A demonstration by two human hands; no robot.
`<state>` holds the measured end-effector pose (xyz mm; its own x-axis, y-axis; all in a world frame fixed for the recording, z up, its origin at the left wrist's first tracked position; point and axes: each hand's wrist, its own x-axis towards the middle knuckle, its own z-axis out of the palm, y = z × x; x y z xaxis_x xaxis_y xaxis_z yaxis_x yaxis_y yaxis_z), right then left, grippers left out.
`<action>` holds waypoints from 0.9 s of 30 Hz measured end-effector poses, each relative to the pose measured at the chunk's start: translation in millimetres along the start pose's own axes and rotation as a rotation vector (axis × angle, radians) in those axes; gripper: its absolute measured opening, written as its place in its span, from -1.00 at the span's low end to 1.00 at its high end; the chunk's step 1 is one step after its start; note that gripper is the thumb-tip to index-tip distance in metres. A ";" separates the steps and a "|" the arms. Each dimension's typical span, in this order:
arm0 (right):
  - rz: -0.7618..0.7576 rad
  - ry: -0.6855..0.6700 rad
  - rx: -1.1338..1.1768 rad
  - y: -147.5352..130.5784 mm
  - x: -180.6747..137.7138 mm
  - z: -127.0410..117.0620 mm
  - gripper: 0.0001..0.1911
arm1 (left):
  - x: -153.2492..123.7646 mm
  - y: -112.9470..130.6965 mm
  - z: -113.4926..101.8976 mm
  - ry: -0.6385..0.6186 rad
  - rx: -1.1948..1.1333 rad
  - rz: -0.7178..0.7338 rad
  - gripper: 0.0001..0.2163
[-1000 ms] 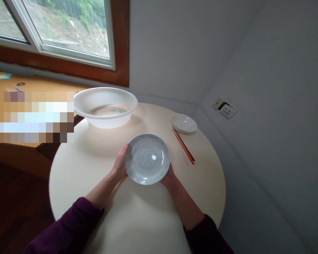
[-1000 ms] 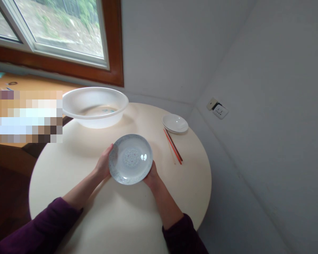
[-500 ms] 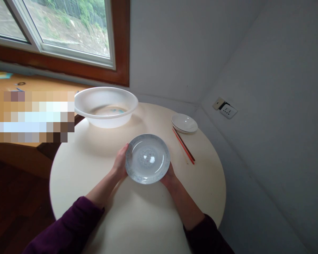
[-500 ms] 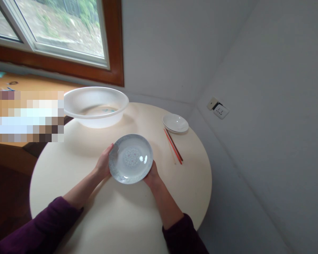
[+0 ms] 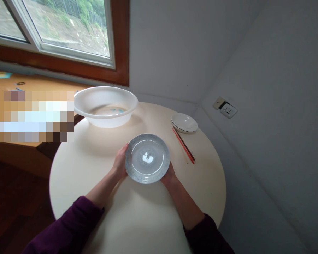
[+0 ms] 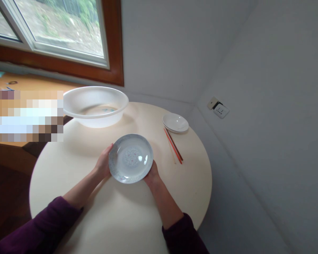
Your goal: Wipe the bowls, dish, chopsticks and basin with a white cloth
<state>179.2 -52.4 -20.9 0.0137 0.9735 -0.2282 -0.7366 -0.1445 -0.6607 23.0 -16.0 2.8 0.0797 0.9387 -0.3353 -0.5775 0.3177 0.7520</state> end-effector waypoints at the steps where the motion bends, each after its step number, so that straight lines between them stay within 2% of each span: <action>1: 0.021 0.001 -0.003 0.0 0.0 -0.8 -0.89 | 0.5 -0.2 -0.4 0.004 0.009 0.012 -0.74; 8: 0.186 0.062 -0.015 -3.1 -5.0 3.7 -0.79 | 1.6 -0.2 -1.7 0.047 0.049 0.066 -0.75; 11: 0.223 0.046 -0.028 -4.8 -7.8 6.6 -0.76 | 0.9 0.6 -1.4 0.047 0.049 0.074 -0.74; 16: 0.257 -0.065 -0.098 -7.3 -9.1 4.5 -0.68 | 0.1 3.9 -1.0 0.048 0.055 0.117 -0.71; 21: 0.279 -0.122 -0.199 -7.1 -6.0 -0.7 -0.66 | 1.2 6.4 -1.6 0.081 0.054 0.111 -0.71; 24: 0.273 -0.119 -0.278 -6.9 -3.2 -5.0 -0.70 | 2.8 6.5 -3.3 0.076 0.064 0.102 -0.68; 27: 0.264 -0.060 -0.344 -7.5 -1.0 -8.3 -0.73 | 5.3 5.7 -5.6 0.075 0.080 0.098 -0.66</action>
<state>190.3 -53.7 -21.6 -0.1917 0.9026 -0.3855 -0.4410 -0.4302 -0.7877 15.6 -9.9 2.2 -0.0367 0.9539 -0.2978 -0.5129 0.2378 0.8249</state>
